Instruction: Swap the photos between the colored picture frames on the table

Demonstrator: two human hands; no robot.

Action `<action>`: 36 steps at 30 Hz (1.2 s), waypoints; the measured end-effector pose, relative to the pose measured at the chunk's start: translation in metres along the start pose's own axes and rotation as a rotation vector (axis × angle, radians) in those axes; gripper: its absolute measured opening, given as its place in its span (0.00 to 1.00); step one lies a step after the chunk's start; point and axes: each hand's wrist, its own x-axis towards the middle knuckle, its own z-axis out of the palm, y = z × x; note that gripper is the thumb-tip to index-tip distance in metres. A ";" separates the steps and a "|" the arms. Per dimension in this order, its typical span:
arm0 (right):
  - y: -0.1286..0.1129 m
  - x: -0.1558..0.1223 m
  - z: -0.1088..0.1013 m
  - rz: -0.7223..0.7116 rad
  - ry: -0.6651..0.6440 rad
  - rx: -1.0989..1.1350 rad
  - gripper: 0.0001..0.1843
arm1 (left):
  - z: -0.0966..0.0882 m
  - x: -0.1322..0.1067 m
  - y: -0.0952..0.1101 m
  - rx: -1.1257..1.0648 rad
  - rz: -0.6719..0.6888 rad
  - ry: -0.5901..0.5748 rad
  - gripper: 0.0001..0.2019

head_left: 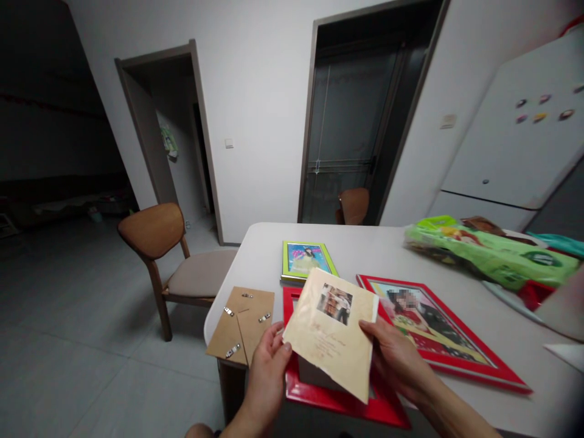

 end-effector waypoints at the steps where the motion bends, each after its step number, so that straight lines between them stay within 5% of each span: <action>1: -0.002 0.002 -0.005 0.033 -0.026 -0.047 0.25 | -0.003 0.000 0.000 0.125 0.018 0.005 0.23; 6: -0.009 0.010 -0.013 0.090 -0.136 -0.211 0.26 | -0.004 -0.007 -0.001 0.823 0.080 -0.089 0.23; 11: -0.005 0.018 0.001 0.069 -0.120 -0.144 0.30 | -0.002 -0.011 -0.006 1.079 0.147 -0.195 0.25; 21: -0.006 0.025 0.003 0.054 -0.115 -0.106 0.32 | 0.000 -0.009 0.000 1.168 0.145 -0.258 0.28; 27: 0.003 0.032 0.005 0.035 -0.147 -0.281 0.29 | -0.002 -0.009 0.002 1.164 0.139 -0.298 0.30; 30: 0.005 0.035 0.006 -0.040 -0.152 -0.469 0.26 | -0.003 -0.008 0.005 1.182 0.127 -0.333 0.30; 36: 0.006 0.039 0.004 -0.236 0.078 -1.220 0.20 | -0.007 -0.006 0.003 1.265 0.128 -0.377 0.31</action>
